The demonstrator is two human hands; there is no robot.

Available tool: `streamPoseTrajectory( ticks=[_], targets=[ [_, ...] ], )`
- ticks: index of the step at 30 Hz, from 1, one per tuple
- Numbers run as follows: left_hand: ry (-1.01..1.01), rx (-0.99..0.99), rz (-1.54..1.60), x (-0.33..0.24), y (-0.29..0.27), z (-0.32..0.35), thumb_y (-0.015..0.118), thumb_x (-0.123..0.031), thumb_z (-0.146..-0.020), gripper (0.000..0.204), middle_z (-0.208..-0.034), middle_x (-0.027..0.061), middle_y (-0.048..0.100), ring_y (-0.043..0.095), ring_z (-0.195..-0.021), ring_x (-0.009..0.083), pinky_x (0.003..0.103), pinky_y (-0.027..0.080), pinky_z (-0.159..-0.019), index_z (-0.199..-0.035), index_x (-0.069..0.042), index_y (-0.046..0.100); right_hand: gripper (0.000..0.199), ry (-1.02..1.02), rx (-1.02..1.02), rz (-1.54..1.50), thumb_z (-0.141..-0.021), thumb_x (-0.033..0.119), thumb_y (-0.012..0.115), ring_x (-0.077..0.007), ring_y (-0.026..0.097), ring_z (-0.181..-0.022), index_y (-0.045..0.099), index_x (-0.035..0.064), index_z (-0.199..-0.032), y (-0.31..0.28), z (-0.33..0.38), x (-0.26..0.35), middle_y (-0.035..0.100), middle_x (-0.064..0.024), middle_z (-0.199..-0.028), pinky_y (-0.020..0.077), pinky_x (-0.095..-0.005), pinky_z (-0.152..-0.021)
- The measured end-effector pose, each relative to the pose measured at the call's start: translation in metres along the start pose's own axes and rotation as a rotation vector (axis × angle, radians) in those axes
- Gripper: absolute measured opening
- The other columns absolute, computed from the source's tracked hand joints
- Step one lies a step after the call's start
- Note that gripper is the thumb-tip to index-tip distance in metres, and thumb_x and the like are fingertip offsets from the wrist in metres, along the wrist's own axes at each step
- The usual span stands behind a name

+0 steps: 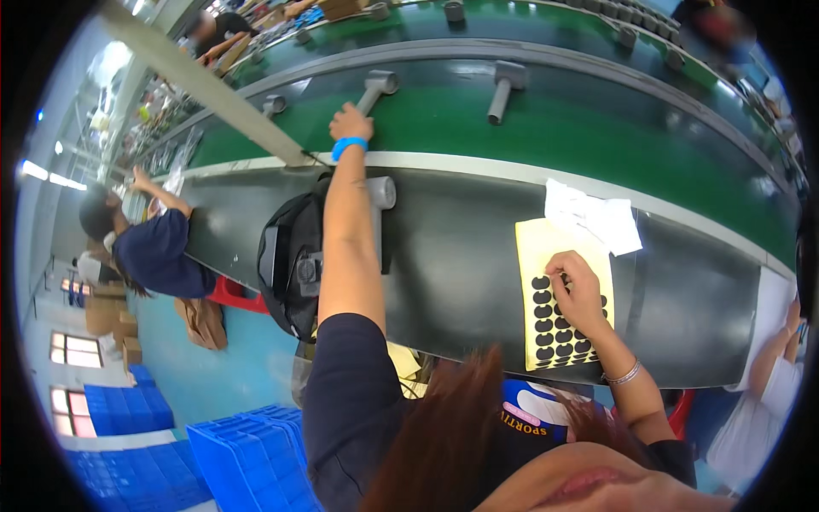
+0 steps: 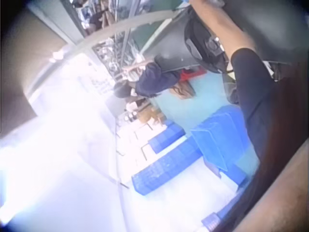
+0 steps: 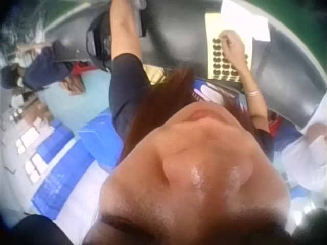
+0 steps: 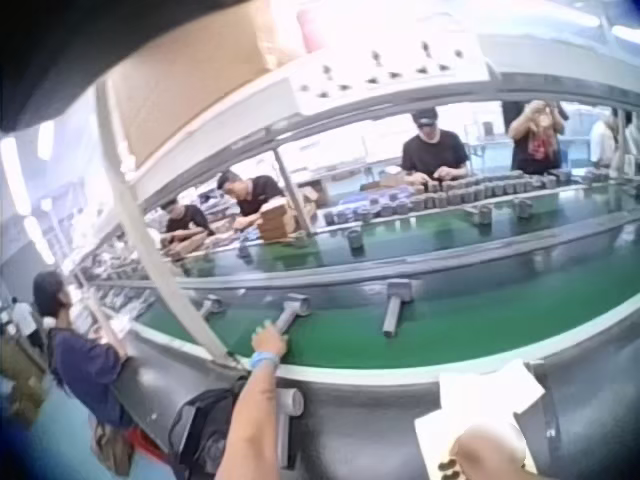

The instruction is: The worker is peeling small circular adhesive pads from a sheet and applying them to metal components at an assembly line.

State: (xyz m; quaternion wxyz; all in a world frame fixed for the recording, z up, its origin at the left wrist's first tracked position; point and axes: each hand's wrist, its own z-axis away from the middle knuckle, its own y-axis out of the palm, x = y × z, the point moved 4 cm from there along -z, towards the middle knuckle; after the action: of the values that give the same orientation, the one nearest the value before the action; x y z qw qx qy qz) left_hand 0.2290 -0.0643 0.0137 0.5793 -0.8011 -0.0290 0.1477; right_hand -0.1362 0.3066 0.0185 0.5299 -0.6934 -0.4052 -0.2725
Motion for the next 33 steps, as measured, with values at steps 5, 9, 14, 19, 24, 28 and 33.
streamPoseTrajectory(
  ticks=[5,9,14,19,24,28,33],
  targets=[
    [0.135,-0.197,0.16,0.003,-0.019,-0.023,0.076,-0.026,-0.074,0.034,-0.098,0.0172,0.065,0.063,-0.089,0.0364,0.044,0.052,-0.076,-0.098,-0.004,0.066,0.012,0.015,-0.005,-0.018,-0.079,-0.008,0.054,-0.0215,0.056,-0.074,0.055,0.0021,-0.086,-0.006,-0.005,0.001,0.056,-0.0096,-0.085,0.044,-0.0279,-0.064],
    [0.427,-0.41,0.677,-0.052,-0.104,0.0,0.082,-0.024,-0.067,0.037,-0.093,0.0127,0.064,0.061,-0.08,0.0284,0.037,0.048,-0.071,-0.095,-0.004,0.069,0.012,0.014,0.012,-0.013,-0.079,-0.008,0.055,-0.0218,0.056,-0.076,0.055,0.002,-0.085,-0.006,-0.001,-0.002,0.057,-0.0093,-0.085,0.0445,-0.0284,-0.065],
    [0.664,-0.114,1.287,-0.131,-0.162,0.126,0.066,-0.01,-0.087,0.034,-0.098,0.0077,0.065,0.06,-0.085,0.0134,0.027,0.048,-0.077,-0.116,-0.004,0.049,0.012,0.004,0.003,-0.066,-0.08,-0.008,0.056,-0.0184,0.057,-0.075,0.057,0.0017,-0.086,-0.01,0.008,-0.007,0.059,-0.0079,-0.086,0.0449,-0.0268,-0.066],
    [0.991,-0.068,1.303,-0.174,-0.181,0.241,0.067,-0.001,-0.084,0.038,-0.102,0.0105,0.061,0.059,-0.094,0.0197,0.03,0.047,-0.084,-0.117,-0.002,0.049,0.016,0.128,-0.166,-0.415,-0.089,-0.002,0.056,-0.0148,0.059,-0.094,0.055,-0.0025,-0.105,-0.032,0.012,-0.01,0.062,-0.0096,-0.104,0.0456,-0.0259,-0.083],
    [1.145,-0.072,1.212,-0.199,-0.181,0.298,0.069,-0.001,-0.082,0.034,-0.101,0.0111,0.058,0.058,-0.092,0.0225,0.032,0.047,-0.081,-0.112,0.0,0.054,0.043,-0.377,-0.32,-0.011,-0.085,0.007,0.062,-0.0296,0.049,-0.118,0.048,0.0034,-0.125,-0.09,-0.003,0.071,0.048,-0.0207,-0.131,0.042,-0.0353,-0.092],
    [1.156,0.002,1.263,-0.213,-0.181,0.326,0.068,0.004,-0.074,0.039,-0.101,0.0126,0.06,0.058,-0.091,0.0295,0.037,0.046,-0.08,-0.111,-0.003,0.055,0.051,-0.48,-0.347,0.208,-0.083,0.024,0.07,-0.0366,0.039,-0.126,0.05,0.0131,-0.128,-0.1,0.0,0.096,0.035,-0.025,-0.142,0.0395,-0.0423,-0.094],
    [1.146,0.035,1.265,-0.221,-0.188,0.345,0.067,0.004,-0.073,0.043,-0.101,0.0121,0.06,0.058,-0.091,0.0301,0.038,0.045,-0.079,-0.113,-0.003,0.054,0.042,-0.574,-0.448,0.397,-0.082,0.028,0.07,-0.0389,0.034,-0.129,0.06,0.0201,-0.122,-0.089,0.006,0.096,0.034,-0.0255,-0.143,0.0341,-0.0452,-0.1]
  ],
)
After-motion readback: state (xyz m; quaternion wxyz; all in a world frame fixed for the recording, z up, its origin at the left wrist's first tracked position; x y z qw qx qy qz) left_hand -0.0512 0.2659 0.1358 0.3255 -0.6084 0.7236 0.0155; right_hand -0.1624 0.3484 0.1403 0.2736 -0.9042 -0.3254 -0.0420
